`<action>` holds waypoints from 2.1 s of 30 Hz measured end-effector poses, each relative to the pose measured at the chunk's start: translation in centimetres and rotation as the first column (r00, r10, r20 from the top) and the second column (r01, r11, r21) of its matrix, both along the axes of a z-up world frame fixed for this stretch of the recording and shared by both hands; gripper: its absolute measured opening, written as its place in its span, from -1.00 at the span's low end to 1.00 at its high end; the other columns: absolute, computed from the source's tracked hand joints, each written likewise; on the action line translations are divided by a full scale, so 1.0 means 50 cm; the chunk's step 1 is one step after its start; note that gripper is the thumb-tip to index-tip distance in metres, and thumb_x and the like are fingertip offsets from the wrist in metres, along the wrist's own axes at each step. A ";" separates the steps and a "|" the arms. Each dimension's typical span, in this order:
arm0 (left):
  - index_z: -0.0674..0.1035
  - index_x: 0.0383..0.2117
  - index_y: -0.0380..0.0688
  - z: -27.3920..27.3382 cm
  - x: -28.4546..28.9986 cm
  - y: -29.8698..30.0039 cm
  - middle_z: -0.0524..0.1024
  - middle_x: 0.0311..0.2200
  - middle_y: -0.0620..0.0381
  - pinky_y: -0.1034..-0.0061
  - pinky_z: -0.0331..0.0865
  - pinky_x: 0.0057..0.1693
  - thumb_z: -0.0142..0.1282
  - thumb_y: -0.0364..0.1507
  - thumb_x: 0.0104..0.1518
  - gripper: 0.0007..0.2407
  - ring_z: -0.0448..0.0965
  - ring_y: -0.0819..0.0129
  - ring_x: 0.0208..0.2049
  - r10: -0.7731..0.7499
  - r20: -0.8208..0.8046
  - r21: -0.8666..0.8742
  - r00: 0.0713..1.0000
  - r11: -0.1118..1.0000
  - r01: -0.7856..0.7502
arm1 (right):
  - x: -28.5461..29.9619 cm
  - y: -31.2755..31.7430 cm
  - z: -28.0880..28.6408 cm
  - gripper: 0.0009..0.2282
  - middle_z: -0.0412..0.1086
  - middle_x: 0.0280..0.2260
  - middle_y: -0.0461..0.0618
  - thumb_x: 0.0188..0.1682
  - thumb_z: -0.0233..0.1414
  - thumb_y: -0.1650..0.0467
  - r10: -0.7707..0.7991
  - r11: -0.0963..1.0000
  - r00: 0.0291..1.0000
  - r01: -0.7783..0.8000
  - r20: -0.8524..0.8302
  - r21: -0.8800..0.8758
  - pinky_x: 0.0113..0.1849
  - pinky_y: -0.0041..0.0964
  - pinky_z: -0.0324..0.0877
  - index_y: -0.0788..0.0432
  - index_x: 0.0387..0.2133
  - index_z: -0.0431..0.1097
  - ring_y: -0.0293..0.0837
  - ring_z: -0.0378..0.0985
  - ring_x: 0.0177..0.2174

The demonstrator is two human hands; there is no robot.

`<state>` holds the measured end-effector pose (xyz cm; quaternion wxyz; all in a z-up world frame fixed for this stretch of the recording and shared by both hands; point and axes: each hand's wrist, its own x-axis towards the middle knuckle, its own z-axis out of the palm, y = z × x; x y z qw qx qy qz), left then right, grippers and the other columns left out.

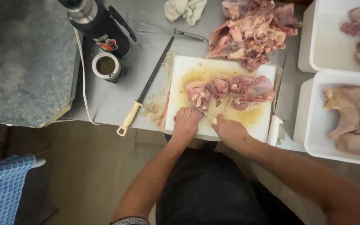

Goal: A person is rapidly deboning whole chickens on a cutting board and sorting the parts into different plastic bins.

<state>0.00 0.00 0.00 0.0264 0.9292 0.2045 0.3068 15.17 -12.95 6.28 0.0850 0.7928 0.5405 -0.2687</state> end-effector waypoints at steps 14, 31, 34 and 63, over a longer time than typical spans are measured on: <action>0.48 -0.43 -0.27 -0.001 0.000 0.021 0.26 -0.53 0.01 0.21 0.23 -0.30 -0.04 -0.36 0.31 -0.77 0.31 0.02 -0.50 -0.070 0.055 -0.024 0.996 0.997 0.071 | 0.041 0.074 0.010 -0.57 0.52 -0.29 0.35 0.14 -0.24 0.10 0.018 0.999 0.995 -0.021 -0.096 -0.027 -0.14 0.31 0.45 0.27 -0.11 0.24 0.36 0.62 -0.20; 0.50 -0.08 -0.32 0.033 0.156 0.139 0.48 -0.13 -0.15 0.03 0.28 0.23 0.05 -0.17 0.22 -0.61 0.49 -0.12 0.06 0.086 0.075 -0.208 0.993 0.976 -0.068 | 0.031 0.048 -0.033 -0.59 0.51 -0.41 0.30 0.15 -0.26 0.09 0.063 0.998 0.989 -0.063 -0.133 0.004 -0.20 0.28 0.48 0.21 -0.22 0.23 0.36 0.64 -0.32; 0.51 -0.08 -0.30 0.041 0.162 0.152 0.48 -0.12 -0.12 0.04 0.27 0.23 0.05 -0.18 0.22 -0.62 0.48 -0.09 0.06 0.067 0.054 -0.221 0.996 0.974 -0.053 | 0.034 0.053 -0.064 -0.62 0.50 -0.46 0.26 0.14 -0.24 0.10 0.067 0.997 0.993 -0.062 -0.095 0.053 -0.24 0.22 0.50 0.20 -0.25 0.22 0.33 0.64 -0.36; 0.47 -0.42 -0.26 -0.030 0.013 -0.032 0.24 -0.50 -0.01 0.17 0.23 -0.28 0.03 -0.39 0.06 -0.84 0.33 -0.01 -0.48 0.147 0.034 -0.109 0.988 0.984 -0.143 | -0.008 0.065 -0.058 -0.63 0.52 -0.31 0.31 0.16 -0.23 0.16 -0.046 0.998 0.981 0.051 -0.189 0.025 -0.15 0.29 0.48 0.24 -0.09 0.27 0.36 0.63 -0.23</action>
